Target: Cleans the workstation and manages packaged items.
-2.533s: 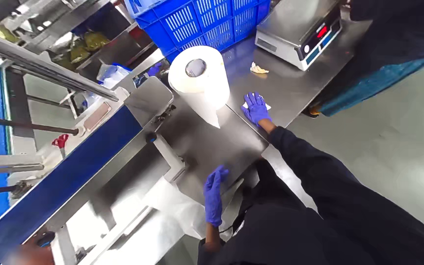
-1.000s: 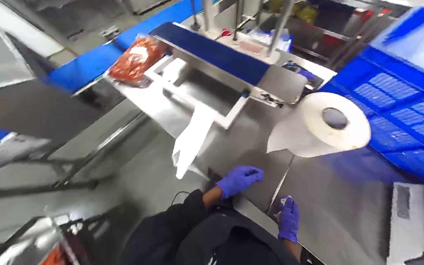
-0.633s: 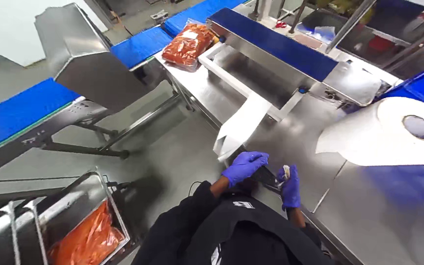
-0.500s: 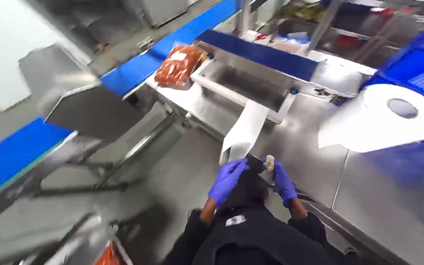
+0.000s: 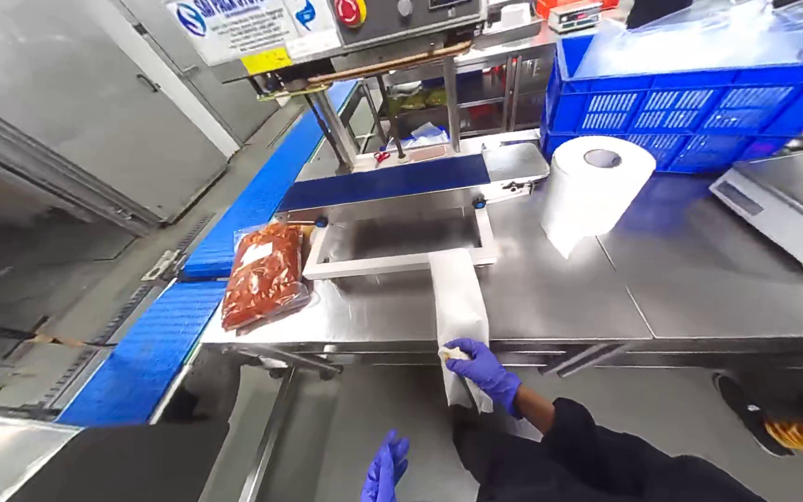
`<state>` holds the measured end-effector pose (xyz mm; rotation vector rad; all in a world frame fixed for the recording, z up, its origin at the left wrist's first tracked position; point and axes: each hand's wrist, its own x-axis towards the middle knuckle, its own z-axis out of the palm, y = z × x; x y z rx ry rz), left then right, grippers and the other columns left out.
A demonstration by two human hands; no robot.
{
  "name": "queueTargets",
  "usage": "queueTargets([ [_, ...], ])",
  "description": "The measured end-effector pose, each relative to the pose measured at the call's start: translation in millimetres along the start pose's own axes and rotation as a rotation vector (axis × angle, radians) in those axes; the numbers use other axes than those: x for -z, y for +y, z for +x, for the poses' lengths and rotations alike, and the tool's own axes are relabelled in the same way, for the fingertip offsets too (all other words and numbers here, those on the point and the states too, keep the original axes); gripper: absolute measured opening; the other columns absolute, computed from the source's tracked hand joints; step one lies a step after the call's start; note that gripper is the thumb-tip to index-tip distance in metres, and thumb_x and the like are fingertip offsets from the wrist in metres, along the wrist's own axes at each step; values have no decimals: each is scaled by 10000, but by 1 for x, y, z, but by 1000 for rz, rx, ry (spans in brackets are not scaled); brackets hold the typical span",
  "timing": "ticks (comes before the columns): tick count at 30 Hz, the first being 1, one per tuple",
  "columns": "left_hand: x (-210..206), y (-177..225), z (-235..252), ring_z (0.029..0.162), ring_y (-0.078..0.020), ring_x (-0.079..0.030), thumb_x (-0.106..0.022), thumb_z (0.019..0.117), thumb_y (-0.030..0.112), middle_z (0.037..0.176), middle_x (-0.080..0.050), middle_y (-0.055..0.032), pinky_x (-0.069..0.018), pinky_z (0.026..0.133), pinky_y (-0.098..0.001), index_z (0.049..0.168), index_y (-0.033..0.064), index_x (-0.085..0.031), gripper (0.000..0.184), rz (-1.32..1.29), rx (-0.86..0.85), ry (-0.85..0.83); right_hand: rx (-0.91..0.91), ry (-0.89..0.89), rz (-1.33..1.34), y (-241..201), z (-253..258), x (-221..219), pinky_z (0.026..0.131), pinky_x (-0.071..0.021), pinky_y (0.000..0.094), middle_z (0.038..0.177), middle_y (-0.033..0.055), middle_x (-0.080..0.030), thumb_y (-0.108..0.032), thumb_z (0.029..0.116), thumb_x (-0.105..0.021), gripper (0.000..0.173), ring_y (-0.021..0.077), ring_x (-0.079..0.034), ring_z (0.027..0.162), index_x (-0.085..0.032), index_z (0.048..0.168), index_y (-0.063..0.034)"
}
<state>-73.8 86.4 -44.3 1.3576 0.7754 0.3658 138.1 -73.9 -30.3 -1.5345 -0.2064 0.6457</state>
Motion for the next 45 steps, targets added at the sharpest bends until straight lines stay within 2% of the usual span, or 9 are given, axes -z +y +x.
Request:
queueTargets([
  [4, 4, 17, 39, 988, -157, -728, -423, 1073, 178, 1069, -751, -132, -584, 914, -344, 1294, -105, -577, 391, 32, 17, -22, 92, -169, 153, 5, 49, -38, 955, -548, 350, 1308, 131, -615, -39, 911, -623, 370, 171, -628, 1134, -603, 1277, 18],
  [7, 9, 43, 81, 964, -162, -726, -443, 1069, 174, 1060, -747, -139, -585, 896, -341, 1317, -94, -584, 392, 75, 13, -50, 70, -311, 288, -7, 79, -76, 661, -560, 266, 1202, 65, -703, -33, 944, -565, 428, 101, -678, 814, -550, 1371, -38],
  [10, 21, 72, 123, 945, -144, -730, -438, 1062, 174, 1041, -758, -112, -587, 883, -313, 1306, -75, -604, 386, 126, -55, -58, 79, -371, 261, -19, 100, -109, 524, -453, 170, 898, -34, -724, -107, 959, -635, 270, -10, -539, 575, -661, 1219, -42],
  [16, 40, 102, 198, 969, -168, -726, -472, 1047, 193, 1058, -762, -108, -581, 905, -342, 1274, -66, -632, 380, 115, -131, -12, 142, -301, 79, -34, 165, -149, 575, -455, 184, 704, -80, -610, -172, 1024, -518, 261, -25, -507, 585, -684, 889, -23],
  [22, 55, 100, 241, 1052, -180, -716, -500, 1064, 227, 1123, -752, -93, -569, 987, -388, 1315, 3, -648, 368, 162, -52, -100, 179, -322, 147, -39, 205, -171, 458, -359, 162, 520, -179, -464, -428, 1006, -558, 393, -52, -408, 460, -617, 661, -249],
  [30, 119, 119, 310, 1064, -167, -705, -516, 1062, 221, 1136, -744, -106, -556, 990, -379, 1311, -7, -647, 363, 146, -62, -104, -63, -498, -11, -44, 256, -250, 629, -498, 194, 895, -34, -632, -95, 910, -575, 242, 18, -564, 692, -626, 1140, -40],
  [35, 192, 135, 353, 1116, -185, -681, -533, 1057, 220, 1221, -709, -142, -544, 1006, -383, 1386, -28, -578, 415, 117, -61, 24, -36, -406, -456, -59, 300, -316, 836, -551, 320, 1202, 104, -657, -204, 979, -610, 394, 128, -643, 985, -590, 1336, -39],
  [42, 280, 120, 437, 1452, -295, -420, -601, 1033, 242, 1615, -304, -261, -397, 1179, -409, 1625, 22, -50, 838, -66, 113, 371, -210, 49, -856, -50, 368, -360, 1143, -371, 600, 1555, 289, -394, -526, 916, -699, 914, 430, -423, 1422, -319, 1584, -32],
  [45, 292, 105, 483, 1450, -337, -409, -629, 1011, 384, 1576, -362, -276, -389, 1178, -462, 1591, 3, -260, 787, 130, 206, 333, -292, 89, -883, -46, 388, -368, 1123, -382, 626, 1513, 238, -487, -628, 914, -647, 897, 404, -484, 1387, -365, 1576, -91],
])
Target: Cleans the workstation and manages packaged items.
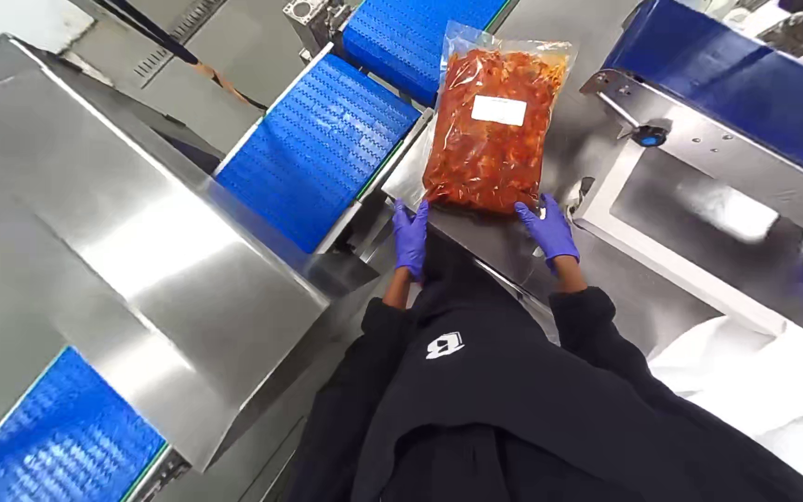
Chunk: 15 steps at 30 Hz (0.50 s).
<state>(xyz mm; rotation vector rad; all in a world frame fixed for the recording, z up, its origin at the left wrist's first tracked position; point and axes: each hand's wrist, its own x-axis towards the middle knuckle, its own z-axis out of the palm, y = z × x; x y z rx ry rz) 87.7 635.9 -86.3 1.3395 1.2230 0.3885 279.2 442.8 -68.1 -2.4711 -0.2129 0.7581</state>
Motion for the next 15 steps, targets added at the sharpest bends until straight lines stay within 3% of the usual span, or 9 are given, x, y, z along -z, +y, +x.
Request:
queueTargets([
  [2, -3, 3, 15, 1397, -396, -431, -653, 980, 451, 1517, -416, -283, -408, 1128, -535, 1441, 41, -541, 627, 157, 52, 4, 6, -40, 60, 4, 12, 2, 1143, -376, 594, 1484, 211, -529, -610, 933, -639, 812, 359, -494, 1387, -455, 1522, -81],
  [4, -1, 10, 21, 1331, -400, -498, -635, 987, 466, 1452, -479, -287, -440, 1100, -535, 1303, 13, -649, 553, 267, 39, -14, 26, -78, 209, 3, 23, -1, 1131, -423, 507, 1440, 190, -567, -520, 955, -663, 722, 286, -535, 1347, -491, 1482, -56],
  [7, -6, 18, 20, 1257, -388, -577, -500, 1066, 404, 1289, -616, -280, -433, 1105, -529, 1220, -76, -650, 526, 397, 18, -105, 48, -91, 409, -3, 28, -12, 1080, -481, 367, 1384, 173, -597, -353, 993, -650, 611, 181, -588, 1260, -475, 1462, -3],
  [10, -9, 22, 20, 1157, -348, -631, -464, 1092, 305, 1165, -672, -248, -470, 1046, -514, 1178, -69, -657, 429, 266, 47, -116, 2, -71, 468, -14, 22, -19, 1043, -492, 326, 1349, 171, -600, -269, 997, -637, 564, 149, -599, 1205, -462, 1444, 27],
  [13, -7, 31, 33, 1111, -322, -638, -478, 1086, 223, 1133, -675, -247, -483, 1019, -495, 1155, -88, -663, 368, 106, 49, -17, -9, -64, 481, -31, 17, -27, 986, -510, 323, 1271, 176, -620, -194, 974, -656, 497, 147, -613, 1132, -499, 1376, 54],
  [15, 2, 38, 48, 976, -278, -644, -468, 1084, 207, 1011, -674, -212, -511, 928, -468, 1084, -86, -667, 354, 62, 18, 83, 17, -77, 531, -51, 12, -37, 940, -525, 282, 1203, 146, -636, -152, 948, -653, 463, 103, -622, 1072, -515, 1334, 61],
])
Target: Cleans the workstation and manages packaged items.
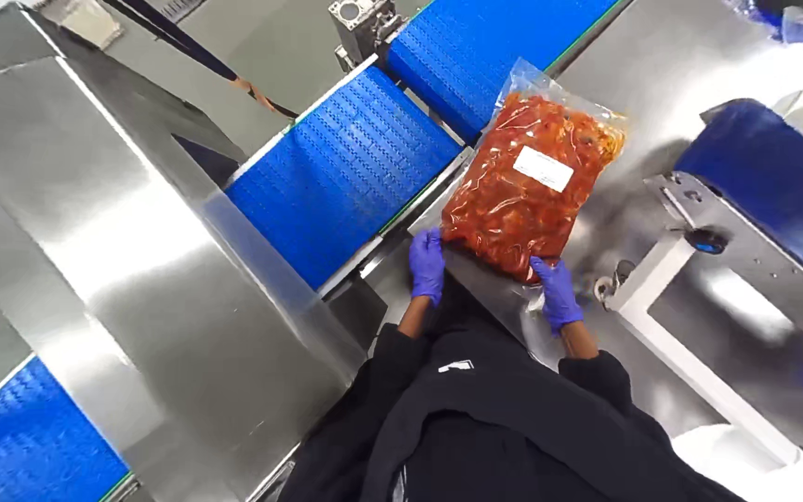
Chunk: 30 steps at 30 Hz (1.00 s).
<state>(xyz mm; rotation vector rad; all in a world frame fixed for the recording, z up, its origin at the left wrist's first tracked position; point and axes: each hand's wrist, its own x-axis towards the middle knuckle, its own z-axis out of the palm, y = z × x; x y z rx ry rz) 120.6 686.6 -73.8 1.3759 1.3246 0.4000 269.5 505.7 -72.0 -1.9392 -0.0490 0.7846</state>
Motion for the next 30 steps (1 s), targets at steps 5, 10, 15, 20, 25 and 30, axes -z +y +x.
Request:
queueTargets([
  [5, 30, 33, 55, 862, -209, -647, -471, 1082, 198, 897, -666, -156, -544, 856, -425, 995, -70, -663, 342, -133, -35, 175, 66, -100, 100, -34, -3, -60, 869, -561, 232, 1075, 84, -665, -118, 913, -657, 418, 45, -655, 968, -535, 1270, 63],
  [10, 53, 43, 118, 895, -226, -664, -514, 1075, 314, 959, -685, -159, -553, 877, -448, 1053, -31, -672, 380, -227, 16, 317, 179, -198, 133, -55, 21, -127, 891, -563, 242, 1095, 125, -671, -108, 913, -674, 434, 64, -660, 997, -531, 1269, 94],
  [15, 87, 31, 146, 1102, -304, -636, -480, 1057, 394, 1234, -645, -182, -539, 921, -523, 1309, 43, -586, 445, -147, 113, 446, 167, -443, -228, -92, 78, -186, 1035, -510, 452, 1289, 191, -645, -345, 945, -703, 620, 241, -628, 1197, -500, 1419, 0],
  [20, 122, 21, 176, 1190, -255, -606, -427, 1076, 319, 1305, -625, -146, -521, 997, -464, 1339, 44, -592, 414, -124, 129, 585, 171, -734, -426, -126, 77, -205, 1082, -458, 547, 1422, 252, -567, -371, 959, -714, 782, 374, -574, 1291, -354, 1558, -20],
  [25, 132, 10, 166, 1288, -171, -569, -359, 1111, 330, 1401, -583, -96, -498, 1070, -379, 1416, 49, -521, 446, -554, -66, 680, 362, -137, -377, -110, 76, -98, 855, -571, 463, 1170, 191, -679, -188, 982, -656, 443, 298, -679, 998, -561, 1401, -80],
  [30, 103, 42, 137, 1433, -210, -426, -391, 1104, 311, 1533, -434, -165, -368, 1180, -333, 1511, -8, -371, 517, -196, -147, 950, 100, 653, -728, -34, 159, 16, 1258, -141, 545, 1703, 220, -85, -569, 1047, -348, 808, 381, -97, 1576, -187, 1628, -31],
])
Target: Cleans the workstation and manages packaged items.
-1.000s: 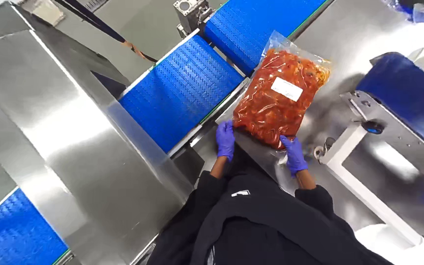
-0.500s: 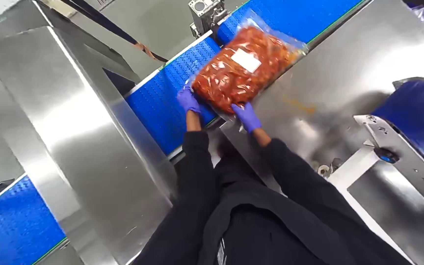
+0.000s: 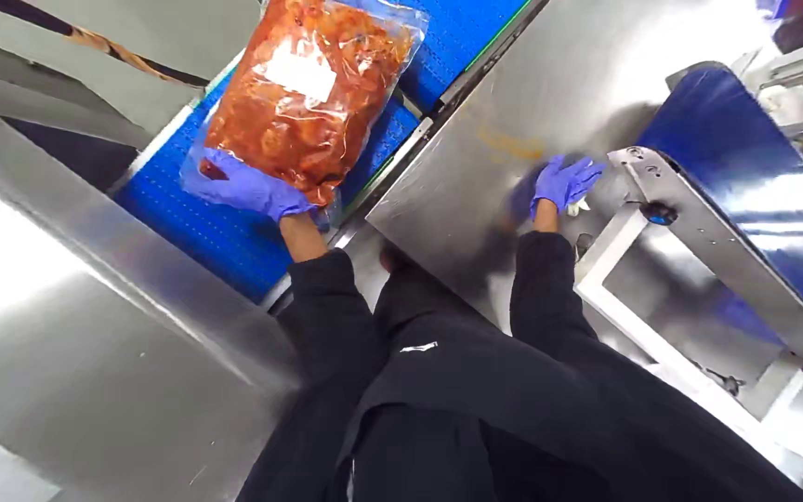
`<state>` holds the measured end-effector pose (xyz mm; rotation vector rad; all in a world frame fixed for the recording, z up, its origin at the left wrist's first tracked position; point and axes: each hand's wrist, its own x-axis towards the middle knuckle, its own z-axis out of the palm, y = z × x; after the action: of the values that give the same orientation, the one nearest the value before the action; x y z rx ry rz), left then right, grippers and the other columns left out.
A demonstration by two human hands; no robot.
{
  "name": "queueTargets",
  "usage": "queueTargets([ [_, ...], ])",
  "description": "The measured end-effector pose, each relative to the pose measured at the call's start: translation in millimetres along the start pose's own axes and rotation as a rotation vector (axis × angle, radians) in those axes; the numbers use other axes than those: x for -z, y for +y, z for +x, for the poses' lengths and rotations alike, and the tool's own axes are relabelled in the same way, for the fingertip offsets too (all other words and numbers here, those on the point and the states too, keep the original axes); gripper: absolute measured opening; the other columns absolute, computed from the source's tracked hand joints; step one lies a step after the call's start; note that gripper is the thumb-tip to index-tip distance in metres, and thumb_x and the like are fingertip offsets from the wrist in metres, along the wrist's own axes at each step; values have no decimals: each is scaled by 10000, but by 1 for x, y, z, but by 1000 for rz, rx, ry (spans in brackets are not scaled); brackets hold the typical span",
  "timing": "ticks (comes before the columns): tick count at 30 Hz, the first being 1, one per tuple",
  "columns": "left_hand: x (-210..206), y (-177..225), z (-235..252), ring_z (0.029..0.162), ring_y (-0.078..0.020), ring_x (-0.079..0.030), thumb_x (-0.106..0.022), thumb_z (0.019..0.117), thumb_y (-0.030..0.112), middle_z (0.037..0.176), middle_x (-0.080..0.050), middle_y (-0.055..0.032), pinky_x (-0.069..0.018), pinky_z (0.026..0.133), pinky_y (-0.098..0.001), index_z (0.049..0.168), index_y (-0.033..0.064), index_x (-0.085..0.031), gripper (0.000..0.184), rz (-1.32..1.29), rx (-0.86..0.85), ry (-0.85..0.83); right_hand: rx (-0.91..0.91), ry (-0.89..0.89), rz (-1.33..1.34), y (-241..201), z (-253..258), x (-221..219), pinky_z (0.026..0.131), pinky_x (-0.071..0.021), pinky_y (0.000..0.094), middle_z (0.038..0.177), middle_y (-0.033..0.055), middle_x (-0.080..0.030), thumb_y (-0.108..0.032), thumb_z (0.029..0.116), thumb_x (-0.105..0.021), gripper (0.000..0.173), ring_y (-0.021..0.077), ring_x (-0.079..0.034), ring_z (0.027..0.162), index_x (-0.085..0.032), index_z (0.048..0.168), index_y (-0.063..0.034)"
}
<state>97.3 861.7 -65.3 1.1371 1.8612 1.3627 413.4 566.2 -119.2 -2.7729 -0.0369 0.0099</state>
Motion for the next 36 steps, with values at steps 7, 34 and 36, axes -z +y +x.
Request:
queueTargets([
  [7, 3, 30, -56, 1530, -310, -267, -476, 1079, 219, 1619, -276, -275, -274, 1232, -354, 1521, -104, -328, 567, -110, -280, -164, 122, -200, 37, -70, 27, -26, 1264, -176, 496, 1682, 220, -201, -467, 1088, -316, 700, 356, -167, 1571, -263, 1603, 6],
  [34, 208, -18, -141, 1330, -198, -565, -459, 1064, 485, 1394, -635, -90, -445, 1149, -404, 1358, 25, -619, 569, -462, 81, -1604, 244, -50, -123, -58, 76, -35, 1260, -166, 523, 1690, 112, -252, -563, 1054, -303, 713, 345, -190, 1567, -310, 1618, -127],
  [36, 238, -43, -135, 1306, -164, -588, -466, 1054, 509, 1383, -654, -30, -461, 1130, -365, 1366, 111, -639, 534, -498, 179, -1554, 433, -109, -76, -100, 43, -52, 1257, -225, 510, 1635, 140, -369, -501, 1051, -364, 657, 337, -292, 1534, -413, 1564, -93],
])
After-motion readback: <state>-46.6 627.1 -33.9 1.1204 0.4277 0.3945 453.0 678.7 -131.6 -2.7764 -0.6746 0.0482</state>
